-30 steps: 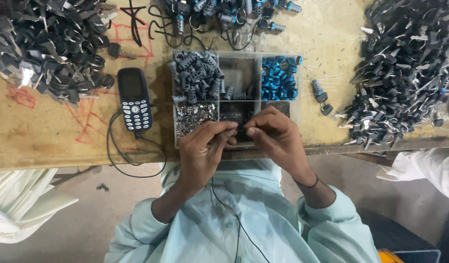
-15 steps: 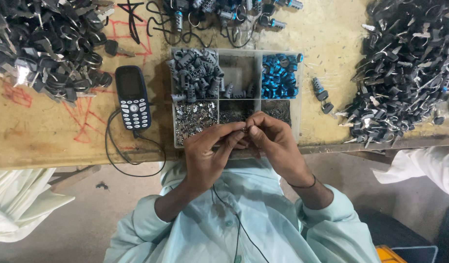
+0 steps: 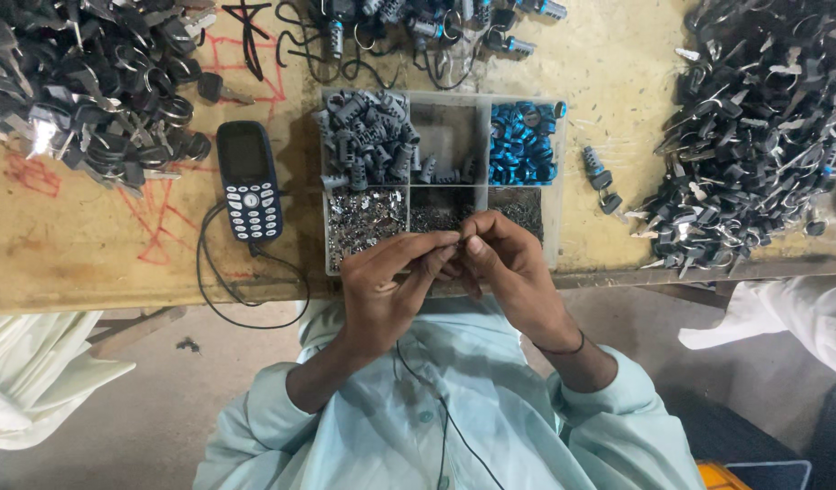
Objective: The person assembles small fittings at a workbench. They pick a metal body and a blue plastic insert from a compartment box, press the insert into the body by hand, and place the completed fitting on the table beside the box, repeating this cycle throughout the episode.
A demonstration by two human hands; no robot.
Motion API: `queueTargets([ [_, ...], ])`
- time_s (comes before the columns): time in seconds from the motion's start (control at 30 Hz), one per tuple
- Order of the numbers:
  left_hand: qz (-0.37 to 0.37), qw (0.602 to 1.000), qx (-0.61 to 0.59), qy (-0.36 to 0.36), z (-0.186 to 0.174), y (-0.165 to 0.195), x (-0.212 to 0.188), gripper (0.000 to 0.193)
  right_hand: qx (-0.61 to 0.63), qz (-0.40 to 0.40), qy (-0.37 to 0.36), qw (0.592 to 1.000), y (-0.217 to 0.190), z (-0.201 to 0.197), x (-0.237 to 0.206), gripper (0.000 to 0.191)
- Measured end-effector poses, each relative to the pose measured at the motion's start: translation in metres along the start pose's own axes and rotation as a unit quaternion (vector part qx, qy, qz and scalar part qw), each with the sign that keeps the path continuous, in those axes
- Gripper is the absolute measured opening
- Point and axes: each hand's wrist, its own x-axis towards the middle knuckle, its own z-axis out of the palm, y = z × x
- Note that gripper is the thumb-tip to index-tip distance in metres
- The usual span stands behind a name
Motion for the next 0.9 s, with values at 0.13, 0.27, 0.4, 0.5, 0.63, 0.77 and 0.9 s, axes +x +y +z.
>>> queueTargets([
  [0.13,0.045,0.998,0.036,-0.006,-0.001,0.003,0.003,0.016,-0.045,-0.025,0.009,0.999,0.003,0.001,-0.001,0.015],
  [0.27,0.043,0.998,0.039,-0.024,-0.002,0.005,0.006,0.013,-0.053,-0.02,0.033,0.998,-0.001,0.002,-0.001,0.01],
  [0.4,-0.019,0.999,-0.029,-0.034,-0.004,0.003,0.005,0.012,-0.298,-0.149,0.081,0.939,-0.012,0.0,-0.001,0.008],
  [0.5,-0.063,0.994,-0.08,-0.04,-0.004,0.0,0.004,0.011,-0.195,-0.079,0.045,0.977,-0.02,-0.003,-0.001,0.013],
  [0.63,-0.077,0.994,-0.067,-0.037,-0.004,-0.006,0.005,0.011,-0.088,0.016,-0.03,0.996,-0.026,-0.007,0.002,0.013],
  [0.77,-0.117,0.98,-0.15,-0.054,-0.006,-0.009,0.003,0.011,-0.04,0.091,-0.027,0.995,-0.031,-0.011,0.005,0.012],
  [0.9,-0.109,0.981,-0.149,-0.06,-0.007,-0.01,0.002,0.011,-0.076,0.009,-0.056,0.995,-0.033,-0.012,0.005,0.012],
])
